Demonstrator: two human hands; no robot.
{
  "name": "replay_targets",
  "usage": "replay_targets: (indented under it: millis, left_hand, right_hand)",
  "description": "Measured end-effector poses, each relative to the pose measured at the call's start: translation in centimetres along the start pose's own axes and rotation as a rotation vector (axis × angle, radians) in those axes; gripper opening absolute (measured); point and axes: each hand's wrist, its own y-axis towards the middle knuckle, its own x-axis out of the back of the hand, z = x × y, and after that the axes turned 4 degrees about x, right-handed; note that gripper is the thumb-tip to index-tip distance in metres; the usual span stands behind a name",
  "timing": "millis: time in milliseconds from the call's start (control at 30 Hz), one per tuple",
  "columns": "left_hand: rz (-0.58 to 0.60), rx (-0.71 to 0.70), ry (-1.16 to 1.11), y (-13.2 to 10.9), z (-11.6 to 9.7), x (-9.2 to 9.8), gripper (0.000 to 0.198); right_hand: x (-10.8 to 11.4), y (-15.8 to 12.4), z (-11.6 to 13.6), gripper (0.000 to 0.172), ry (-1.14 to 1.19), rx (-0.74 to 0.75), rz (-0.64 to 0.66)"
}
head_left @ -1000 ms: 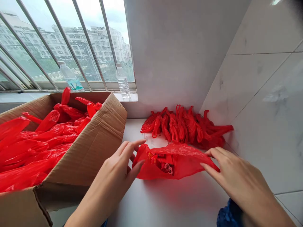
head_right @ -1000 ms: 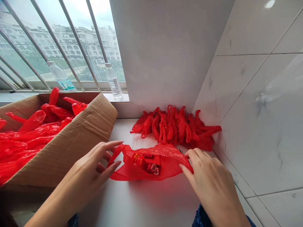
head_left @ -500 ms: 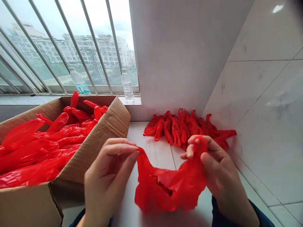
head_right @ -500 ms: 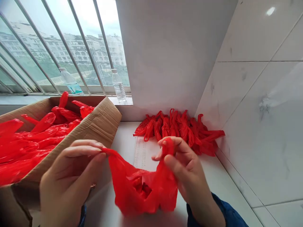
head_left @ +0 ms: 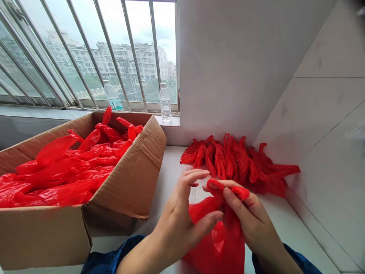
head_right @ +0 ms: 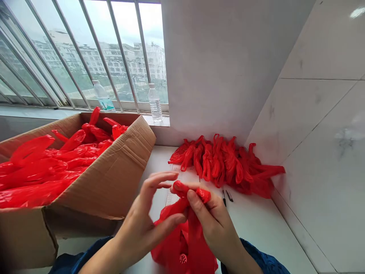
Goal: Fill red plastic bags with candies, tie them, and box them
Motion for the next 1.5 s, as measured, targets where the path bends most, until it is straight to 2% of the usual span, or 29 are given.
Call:
replay_targets:
  millis: [100, 167, 233, 333, 433, 533, 600, 700, 800, 967, 1100, 1267, 1367, 1500]
  left_hand:
    - [0.274, 0.308, -0.243, 0.6, 0.8, -0.2, 0.067]
    - [0.394, 0.426, -0.372, 1.0, 1.1, 0.1, 0.061]
    - [0.469, 0.462, -0.402, 1.3, 1.3, 0.5, 0.057]
    - [0.538, 0.446, -0.457, 1.5, 1.7, 0.6, 0.043]
    - [0.484, 0.479, -0.583, 1.6, 2.3, 0.3, 0.037]
    - [0.422, 0.544, -0.661, 1.7, 2.8, 0.0, 0.04]
    - [0.393, 0.57, -0.707, 1.7, 2.9, 0.0, 0.04]
    - [0.354, 0.634, -0.765, 1.8, 2.9, 0.0, 0.041]
    - [0.379, 0.687, -0.786, 1.7, 3.1, 0.0, 0.044]
    - [0.438, 0.679, -0.833, 1.9, 3.0, -0.2, 0.049]
    - [0.35, 0.643, -0.76, 2.1, 3.1, -0.3, 0.032]
    - [0.269, 0.622, -0.669, 2.4, 3.7, -0.2, 0.022]
    - [0.241, 0.636, -0.722, 2.4, 3.8, -0.1, 0.021]
    - [0.251, 0.622, -0.855, 2.4, 3.8, 0.1, 0.026]
  right_hand:
    - [0.2, 0.3, 0.1, 0.025, 0.11, -0.084, -0.002]
    - [0.3, 0.6, 0.0, 0.025, 0.14, -0.098, -0.007]
    - [0.6, 0.9, -0.1, 0.027, 0.126, -0.079, 0.02]
    - [1.5, 1.2, 0.4, 0.031, -0.005, 0.01, 0.161]
    - [2.5, 1.2, 1.1, 0.028, -0.271, 0.129, 0.294]
    - [3.1, 1.1, 1.1, 0.015, -0.54, 0.241, 0.327]
    - [3.0, 1.1, 0.7, 0.012, -0.704, 0.335, 0.242]
    - [2.4, 1.1, -0.1, 0.024, -0.931, 0.481, 0.083]
    - [1.7, 1.1, -0.5, 0.028, -1.045, 0.606, 0.022]
    - [1.2, 0.9, -0.4, 0.023, -1.094, 0.619, -0.036]
    - [1.8, 0.8, -0.1, 0.022, -1.05, 0.603, -0.015]
    - [3.1, 0.6, 0.4, 0.021, -0.876, 0.556, 0.12]
    - [3.1, 0.5, 0.6, 0.021, -0.842, 0.571, 0.16]
    - [2.6, 0.2, 0.9, 0.018, -0.861, 0.612, 0.126]
